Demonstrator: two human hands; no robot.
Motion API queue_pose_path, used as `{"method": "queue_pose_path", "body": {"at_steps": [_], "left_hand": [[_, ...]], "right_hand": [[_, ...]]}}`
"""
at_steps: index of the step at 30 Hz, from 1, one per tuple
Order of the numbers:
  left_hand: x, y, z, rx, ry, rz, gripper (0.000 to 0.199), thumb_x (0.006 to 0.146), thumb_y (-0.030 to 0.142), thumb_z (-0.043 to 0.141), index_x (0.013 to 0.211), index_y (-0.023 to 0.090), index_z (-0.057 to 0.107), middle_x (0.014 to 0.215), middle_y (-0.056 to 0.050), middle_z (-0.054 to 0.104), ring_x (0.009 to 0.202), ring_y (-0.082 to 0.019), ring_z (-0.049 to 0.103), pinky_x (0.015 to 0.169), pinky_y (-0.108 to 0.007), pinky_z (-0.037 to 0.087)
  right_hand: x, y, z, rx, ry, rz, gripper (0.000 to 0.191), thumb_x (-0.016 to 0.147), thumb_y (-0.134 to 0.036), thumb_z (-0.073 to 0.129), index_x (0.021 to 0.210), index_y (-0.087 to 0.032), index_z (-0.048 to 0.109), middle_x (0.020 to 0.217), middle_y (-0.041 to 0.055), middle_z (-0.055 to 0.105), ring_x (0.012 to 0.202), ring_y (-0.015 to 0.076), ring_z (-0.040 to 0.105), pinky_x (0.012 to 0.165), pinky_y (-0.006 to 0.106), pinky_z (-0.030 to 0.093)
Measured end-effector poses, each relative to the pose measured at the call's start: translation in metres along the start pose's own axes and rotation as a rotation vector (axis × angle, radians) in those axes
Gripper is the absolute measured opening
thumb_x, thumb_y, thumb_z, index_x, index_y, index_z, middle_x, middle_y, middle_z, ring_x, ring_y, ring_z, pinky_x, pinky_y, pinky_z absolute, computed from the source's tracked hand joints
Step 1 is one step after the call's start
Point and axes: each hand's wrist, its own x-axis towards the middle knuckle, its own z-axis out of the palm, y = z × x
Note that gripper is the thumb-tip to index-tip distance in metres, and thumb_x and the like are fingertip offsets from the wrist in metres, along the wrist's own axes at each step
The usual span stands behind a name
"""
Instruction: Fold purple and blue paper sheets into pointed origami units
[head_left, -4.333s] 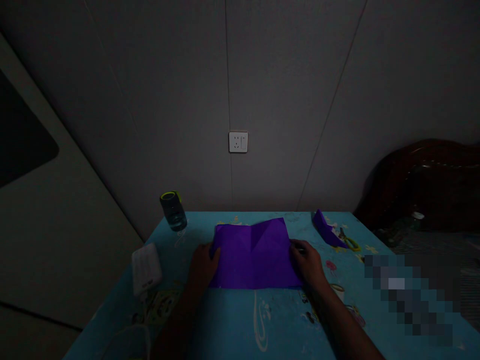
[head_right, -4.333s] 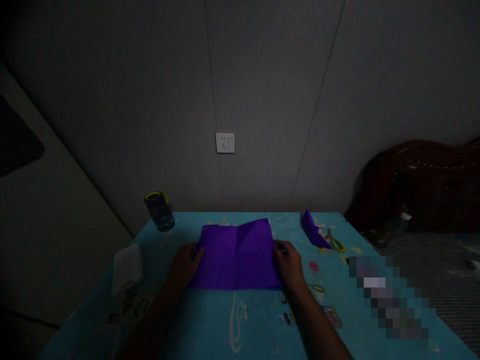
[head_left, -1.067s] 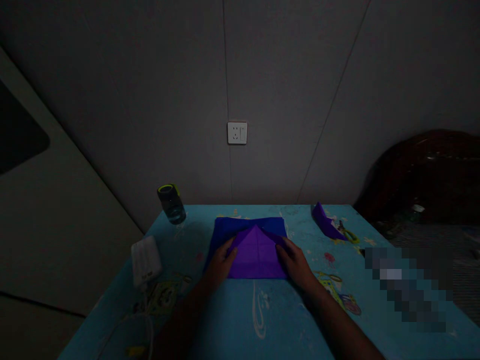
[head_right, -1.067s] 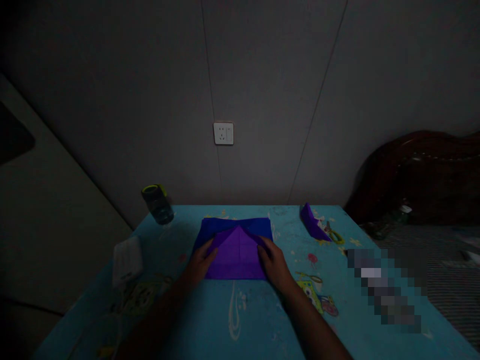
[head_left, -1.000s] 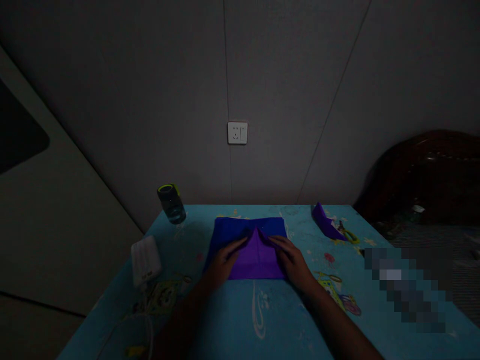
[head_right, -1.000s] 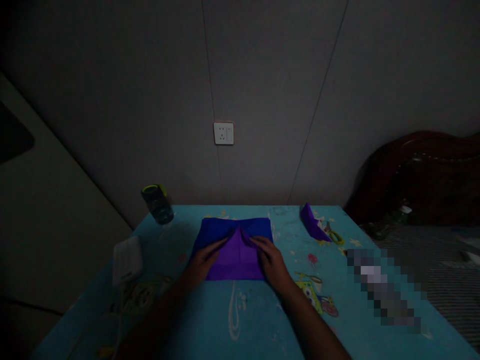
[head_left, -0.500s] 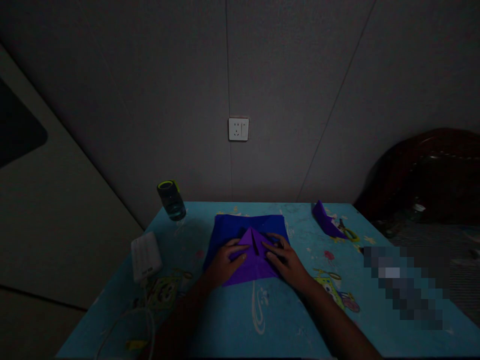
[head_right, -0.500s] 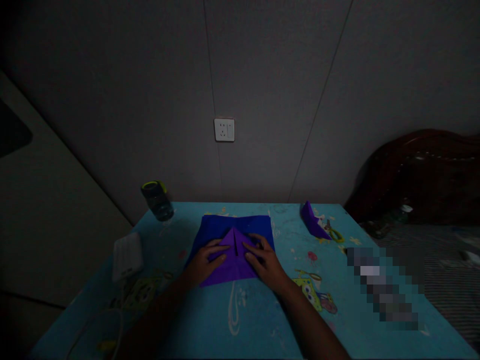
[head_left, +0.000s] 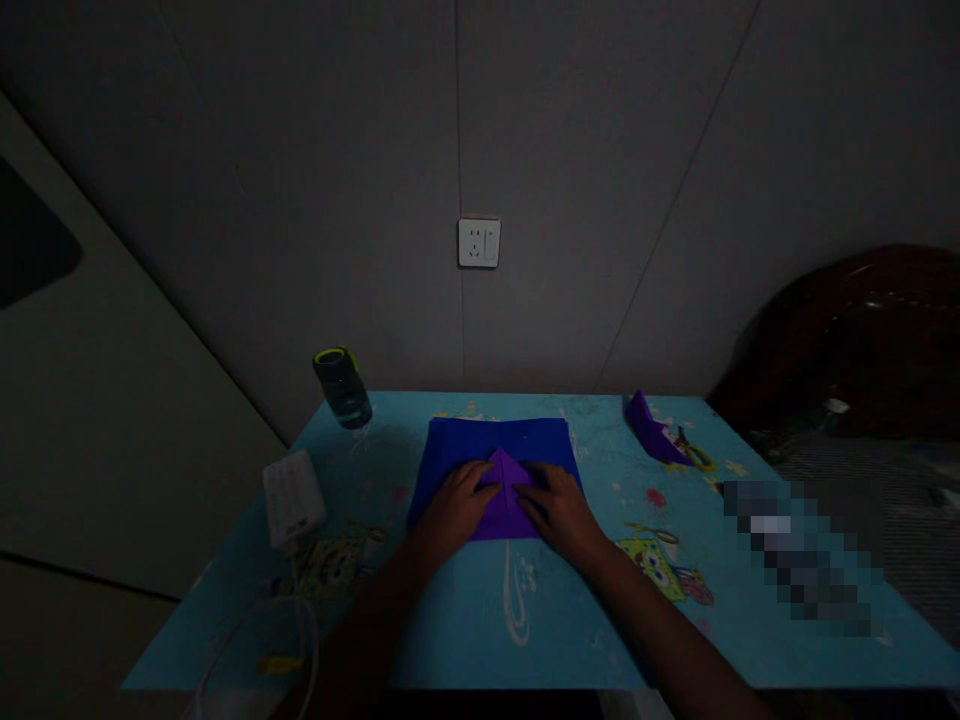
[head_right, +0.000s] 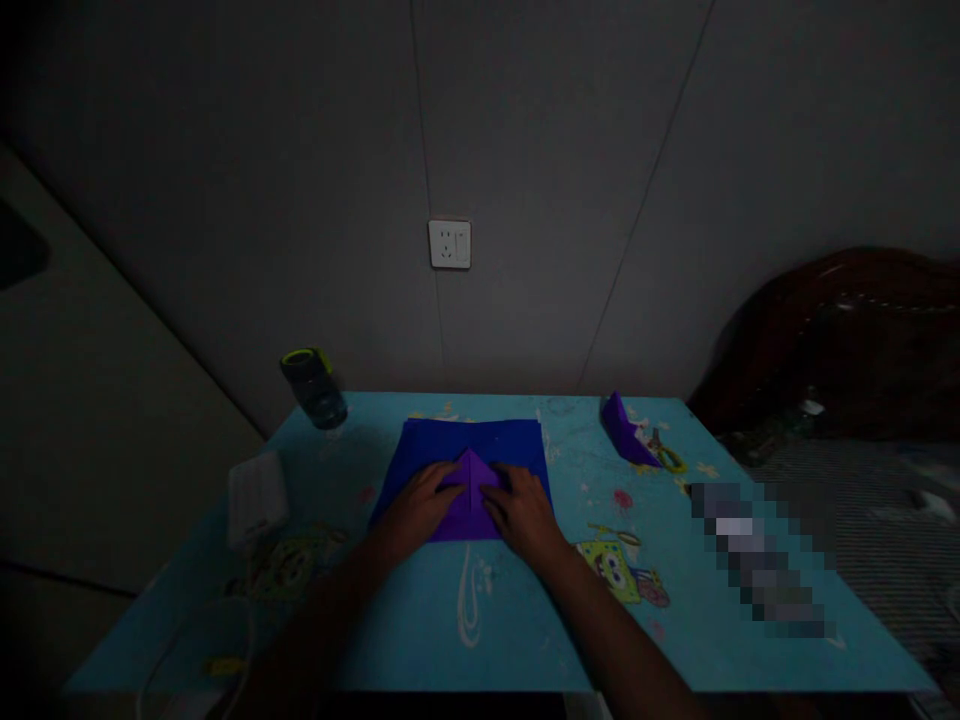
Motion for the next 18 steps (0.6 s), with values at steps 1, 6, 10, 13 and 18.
{"method": "queue_pose_path", "body": {"at_steps": [1, 6, 10, 13, 18], "left_hand": [[0.000, 0.001, 0.001, 0.028, -0.031, 0.028, 0.032, 0.089, 0.009, 0.054, 0.115, 0.023, 0.066, 0.131, -0.009, 0.058, 0.123, -0.024, 0.051, 0.106, -0.042, 0.044], [0.001, 0.002, 0.004, 0.032, -0.123, 0.084, 0.035, 0.088, 0.009, 0.055, 0.120, 0.021, 0.063, 0.121, -0.006, 0.066, 0.116, -0.020, 0.057, 0.103, -0.034, 0.046], [-0.003, 0.005, -0.005, -0.009, -0.146, 0.065, 0.040, 0.089, 0.015, 0.052, 0.128, 0.021, 0.058, 0.130, -0.008, 0.061, 0.125, -0.022, 0.052, 0.109, -0.036, 0.041], [-0.007, 0.010, -0.014, -0.049, -0.161, 0.044, 0.043, 0.090, 0.031, 0.054, 0.132, 0.021, 0.055, 0.134, -0.010, 0.059, 0.129, -0.025, 0.049, 0.110, -0.041, 0.040], [-0.010, 0.007, -0.020, -0.125, -0.194, 0.043, 0.049, 0.088, 0.043, 0.056, 0.132, 0.023, 0.056, 0.140, -0.011, 0.056, 0.133, -0.028, 0.047, 0.110, -0.046, 0.039]], "right_hand": [[0.000, -0.002, -0.001, -0.019, -0.012, -0.019, 0.028, 0.093, -0.027, 0.056, 0.117, -0.027, 0.070, 0.132, 0.0140, 0.054, 0.118, 0.0316, 0.051, 0.093, 0.050, 0.045], [-0.001, -0.005, -0.009, 0.026, -0.167, -0.147, 0.044, 0.092, -0.044, 0.057, 0.131, -0.023, 0.060, 0.125, 0.0140, 0.060, 0.113, 0.0294, 0.054, 0.093, 0.046, 0.044], [-0.001, -0.001, -0.018, 0.067, -0.256, -0.184, 0.069, 0.081, -0.062, 0.062, 0.136, -0.020, 0.055, 0.130, 0.0158, 0.058, 0.115, 0.0321, 0.052, 0.095, 0.048, 0.042], [-0.001, 0.000, -0.024, 0.113, -0.262, -0.166, 0.061, 0.083, -0.059, 0.063, 0.130, -0.020, 0.060, 0.128, 0.0150, 0.060, 0.116, 0.0306, 0.054, 0.098, 0.046, 0.041], [0.001, -0.004, -0.027, 0.232, -0.199, -0.099, 0.029, 0.097, -0.035, 0.050, 0.117, -0.024, 0.068, 0.119, 0.0084, 0.069, 0.111, 0.0226, 0.061, 0.098, 0.039, 0.043]]}}
